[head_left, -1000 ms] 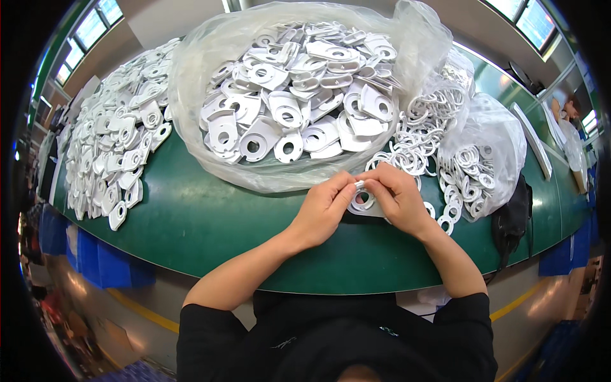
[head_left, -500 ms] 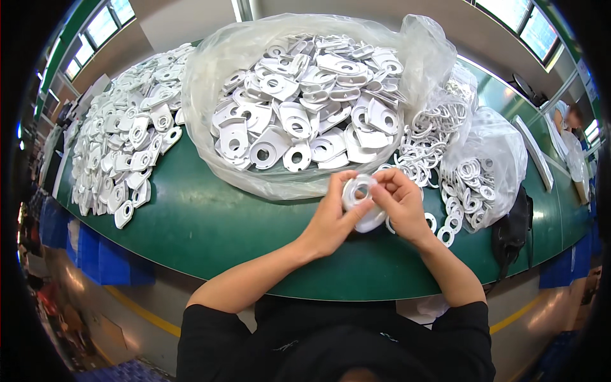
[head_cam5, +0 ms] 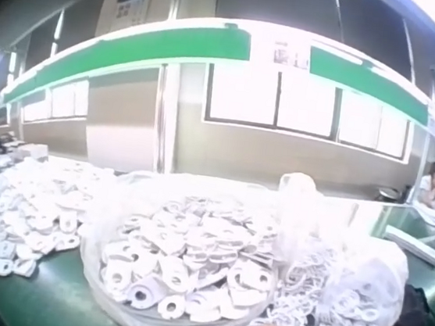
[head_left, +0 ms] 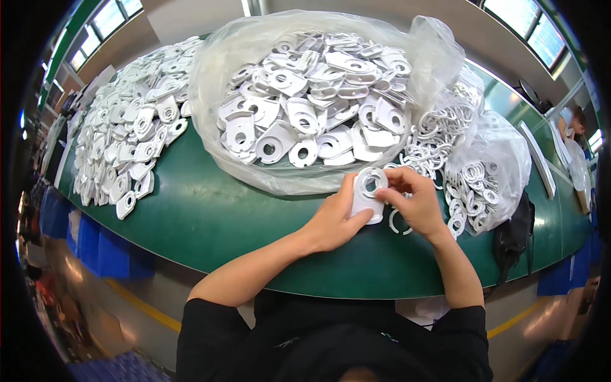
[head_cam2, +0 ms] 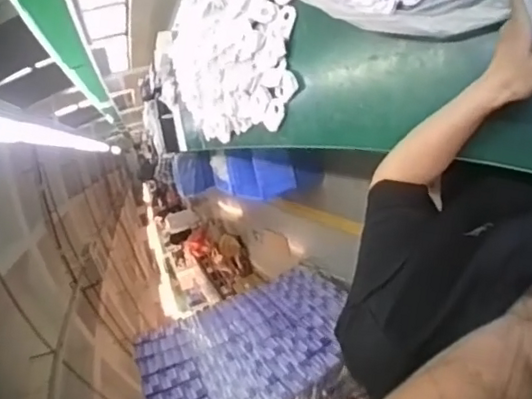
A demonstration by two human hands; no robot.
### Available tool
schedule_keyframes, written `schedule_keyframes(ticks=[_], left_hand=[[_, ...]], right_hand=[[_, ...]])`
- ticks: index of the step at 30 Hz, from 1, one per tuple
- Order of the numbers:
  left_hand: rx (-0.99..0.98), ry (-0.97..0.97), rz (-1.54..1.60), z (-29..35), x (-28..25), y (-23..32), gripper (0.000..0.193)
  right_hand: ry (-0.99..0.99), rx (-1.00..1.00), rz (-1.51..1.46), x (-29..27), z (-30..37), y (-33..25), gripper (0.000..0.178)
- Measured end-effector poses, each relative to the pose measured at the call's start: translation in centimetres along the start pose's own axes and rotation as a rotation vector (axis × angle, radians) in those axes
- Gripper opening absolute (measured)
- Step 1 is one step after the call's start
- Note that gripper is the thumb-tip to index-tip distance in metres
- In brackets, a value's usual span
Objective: Assembling small plastic housings by inserting metal rings into them at a production workbench.
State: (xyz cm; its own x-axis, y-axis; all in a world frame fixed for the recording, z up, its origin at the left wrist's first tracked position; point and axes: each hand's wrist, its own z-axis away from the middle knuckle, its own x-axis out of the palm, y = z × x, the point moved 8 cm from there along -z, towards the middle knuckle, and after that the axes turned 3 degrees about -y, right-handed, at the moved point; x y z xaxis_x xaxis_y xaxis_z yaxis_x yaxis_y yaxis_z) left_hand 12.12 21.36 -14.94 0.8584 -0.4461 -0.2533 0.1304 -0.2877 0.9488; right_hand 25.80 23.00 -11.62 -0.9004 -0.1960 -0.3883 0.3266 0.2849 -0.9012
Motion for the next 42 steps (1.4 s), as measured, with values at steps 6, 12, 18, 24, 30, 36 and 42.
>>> schedule_keyframes(ticks=[6,12,18,24,30,36,42], left_hand=[[-0.17,-0.216,0.306,-0.8,-1.3,0.7,0.057],[0.113,0.58,0.139,-2.2,-26.4,3.2,0.025],[0.09,1.072,-0.17,2.5,-38.1,7.4,0.097],[-0.059,0.445,-0.743,-1.2,-21.5,6.2,0.046],[-0.259,0.312,-1.433,-0.5,-15.7,1.8,0.032],[-0.085,0.45,-1.333,-0.8,-16.0,2.4,0.02],[0.074,0.587,-0.365,-1.5,-14.6,4.9,0.012]], right_hand=[[0.043,-0.157,0.284,-1.4,0.1,-0.4,0.012],[0.098,-0.138,0.266,-3.1,-0.3,-1.8,0.016],[0.031,-0.087,0.375,-3.4,-0.6,-2.3,0.019],[-0.18,0.166,0.544,-7.1,1.0,-0.1,0.026],[-0.256,0.321,0.678,-8.9,2.1,2.2,0.035],[-0.318,0.5,0.662,-8.7,2.3,3.7,0.026],[-0.29,0.39,0.659,-8.5,1.9,3.6,0.026]])
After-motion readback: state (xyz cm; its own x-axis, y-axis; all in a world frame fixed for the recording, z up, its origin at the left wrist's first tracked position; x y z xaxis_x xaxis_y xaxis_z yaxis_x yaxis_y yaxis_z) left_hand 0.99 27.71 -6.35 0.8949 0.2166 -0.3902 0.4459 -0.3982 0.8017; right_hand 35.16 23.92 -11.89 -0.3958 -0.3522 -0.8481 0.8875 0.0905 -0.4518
